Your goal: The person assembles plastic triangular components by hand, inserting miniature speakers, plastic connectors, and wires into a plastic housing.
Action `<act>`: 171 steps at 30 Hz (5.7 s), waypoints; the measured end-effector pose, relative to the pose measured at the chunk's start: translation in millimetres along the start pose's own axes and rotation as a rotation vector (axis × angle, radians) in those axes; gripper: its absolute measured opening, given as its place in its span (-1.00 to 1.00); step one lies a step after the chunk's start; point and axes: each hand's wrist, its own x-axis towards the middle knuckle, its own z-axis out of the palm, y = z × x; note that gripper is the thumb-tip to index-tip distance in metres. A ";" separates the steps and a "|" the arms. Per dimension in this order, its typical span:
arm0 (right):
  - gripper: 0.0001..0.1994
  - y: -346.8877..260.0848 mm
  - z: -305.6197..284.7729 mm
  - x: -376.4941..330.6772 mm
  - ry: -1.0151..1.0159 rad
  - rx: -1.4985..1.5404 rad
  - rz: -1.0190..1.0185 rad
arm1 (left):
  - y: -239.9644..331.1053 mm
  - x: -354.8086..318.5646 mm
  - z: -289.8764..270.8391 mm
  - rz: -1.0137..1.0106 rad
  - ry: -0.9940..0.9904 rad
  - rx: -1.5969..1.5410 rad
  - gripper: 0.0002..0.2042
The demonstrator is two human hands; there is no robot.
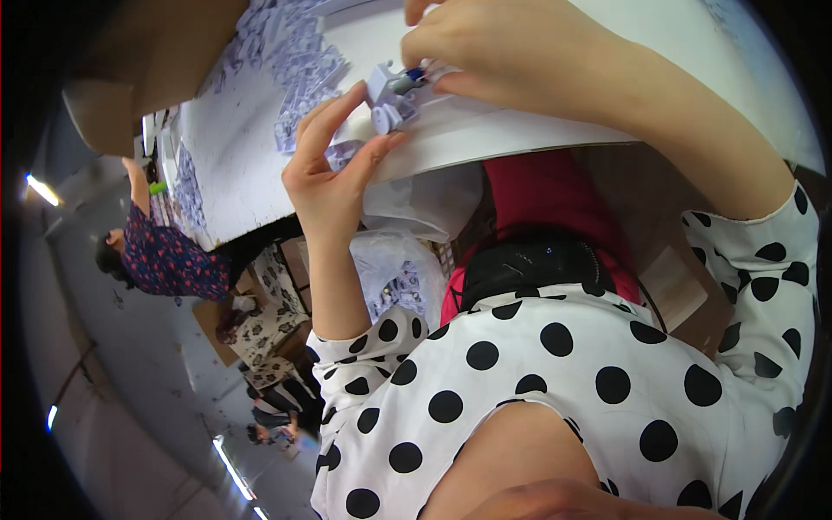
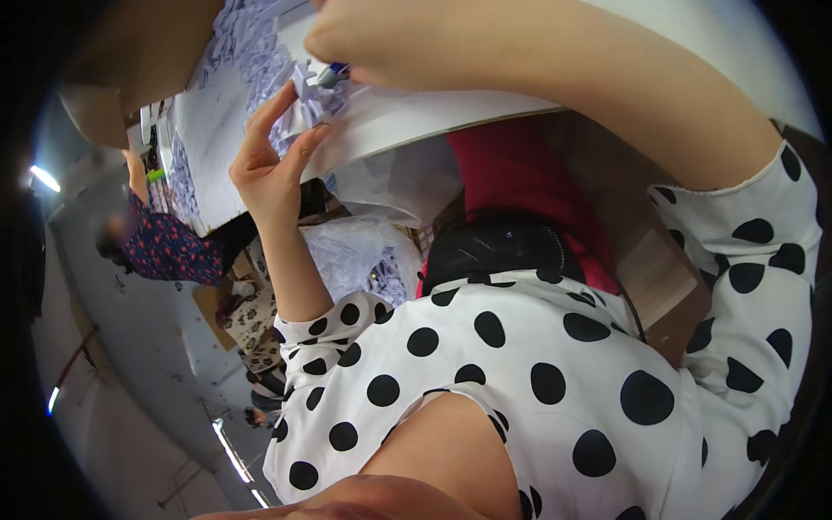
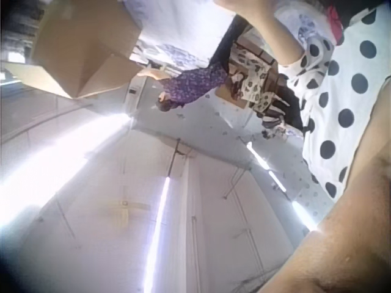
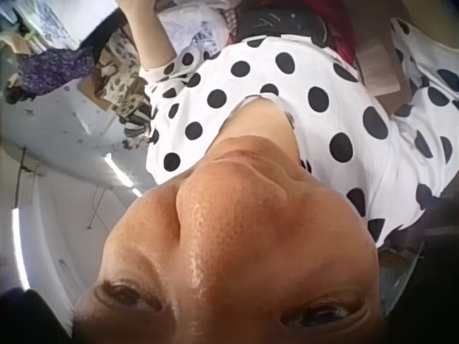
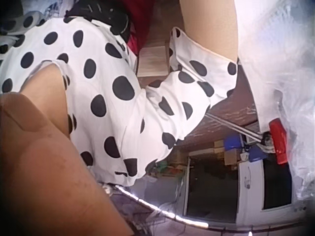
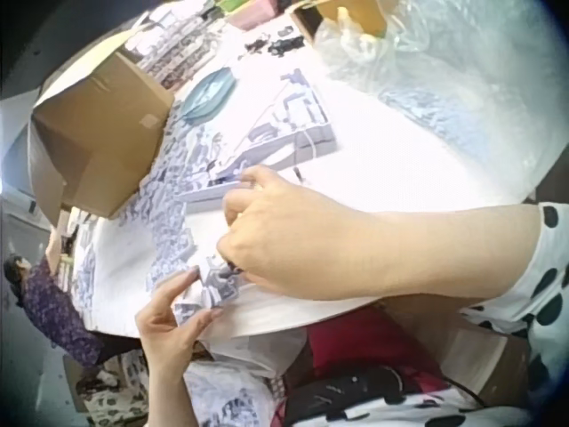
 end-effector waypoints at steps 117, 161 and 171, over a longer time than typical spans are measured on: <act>-0.78 17.2 -61.1 -34.9 0.493 -0.344 0.561 | 40.3 166.7 91.3 0.530 0.133 0.373 -0.85; -0.85 -1.2 -47.0 -45.5 -0.029 -0.372 0.170 | -12.3 122.6 30.3 0.407 -0.141 0.215 -0.64; -0.72 -27.1 -69.6 -53.0 0.098 -0.152 0.690 | 71.3 17.5 43.2 0.037 -0.280 0.223 -0.70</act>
